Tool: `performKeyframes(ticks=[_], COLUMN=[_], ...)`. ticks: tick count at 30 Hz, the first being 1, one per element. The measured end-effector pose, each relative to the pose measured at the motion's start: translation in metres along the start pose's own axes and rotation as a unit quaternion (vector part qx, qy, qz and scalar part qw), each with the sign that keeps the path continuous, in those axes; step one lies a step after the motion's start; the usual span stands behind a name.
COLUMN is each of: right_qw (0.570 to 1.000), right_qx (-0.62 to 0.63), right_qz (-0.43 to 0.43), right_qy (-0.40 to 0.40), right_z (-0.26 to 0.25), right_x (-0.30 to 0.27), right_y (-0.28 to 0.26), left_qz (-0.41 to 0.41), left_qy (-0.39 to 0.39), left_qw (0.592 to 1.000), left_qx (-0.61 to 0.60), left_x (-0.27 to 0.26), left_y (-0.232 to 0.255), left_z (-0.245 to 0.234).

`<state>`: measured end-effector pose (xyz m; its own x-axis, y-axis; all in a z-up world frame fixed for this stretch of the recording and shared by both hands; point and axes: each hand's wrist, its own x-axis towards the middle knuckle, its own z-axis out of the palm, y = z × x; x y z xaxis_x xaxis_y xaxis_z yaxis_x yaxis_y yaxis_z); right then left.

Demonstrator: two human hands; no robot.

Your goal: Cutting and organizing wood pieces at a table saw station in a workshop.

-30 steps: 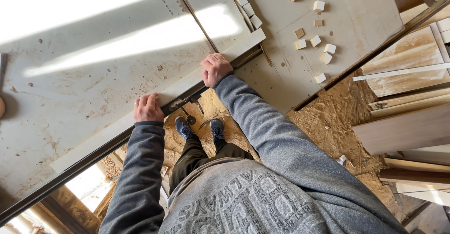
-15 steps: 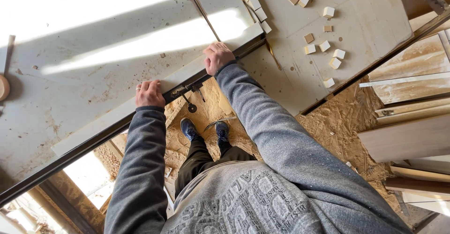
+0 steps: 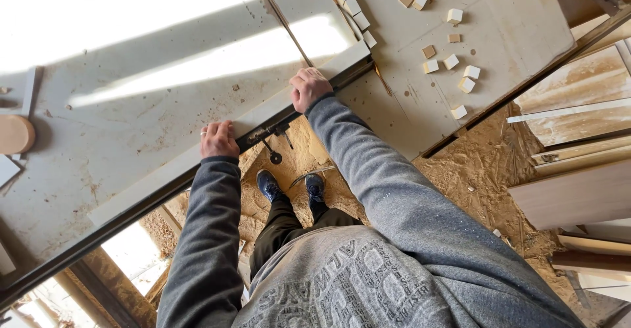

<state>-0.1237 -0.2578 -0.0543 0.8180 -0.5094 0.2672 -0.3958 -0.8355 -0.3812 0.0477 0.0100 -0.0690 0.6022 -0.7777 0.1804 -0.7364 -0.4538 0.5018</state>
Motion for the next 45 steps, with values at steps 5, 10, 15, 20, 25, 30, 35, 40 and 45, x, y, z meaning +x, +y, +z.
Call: performKeyframes(ticks=[5,10,15,20,25,30,35,40,45], right_qw=[0.999,0.999,0.998,0.997,0.998,0.998,0.999,0.999,0.998], right_qx=[0.009,0.037,0.043,0.053,0.040,0.039,0.031,0.039,0.039], right_qz=[-0.010,0.013,0.010,0.007,0.005,0.010,-0.002,0.009,0.002], right_qy=[0.039,0.029,0.050,0.052,0.048,0.039,0.041,0.035,0.046], right_z=[-0.032,-0.064,-0.074,-0.068,-0.066,-0.063,-0.071,-0.075,-0.073], right_x=[-0.016,-0.026,-0.034,-0.041,-0.041,-0.040,-0.038,-0.036,-0.036], right_y=[0.006,0.009,0.009,0.010,0.013,0.016,0.016,0.014,0.014], left_qz=[0.007,0.035,0.020,0.035,0.083,0.081,0.071,0.054,0.045], left_qy=[-0.001,-0.004,0.014,0.001,0.004,-0.008,-0.015,0.006,-0.002], left_qw=[1.000,0.999,0.998,0.998,0.997,0.997,0.997,0.998,0.999], left_qx=[-0.002,0.013,0.059,0.051,0.007,-0.011,-0.006,0.011,0.008], left_x=[-0.001,-0.006,-0.012,-0.010,-0.007,-0.006,-0.008,-0.006,-0.003], left_y=[0.038,0.055,0.062,0.066,0.064,0.066,0.062,0.065,0.070], left_z=[-0.012,-0.007,-0.010,-0.014,-0.014,-0.016,-0.011,-0.013,-0.021])
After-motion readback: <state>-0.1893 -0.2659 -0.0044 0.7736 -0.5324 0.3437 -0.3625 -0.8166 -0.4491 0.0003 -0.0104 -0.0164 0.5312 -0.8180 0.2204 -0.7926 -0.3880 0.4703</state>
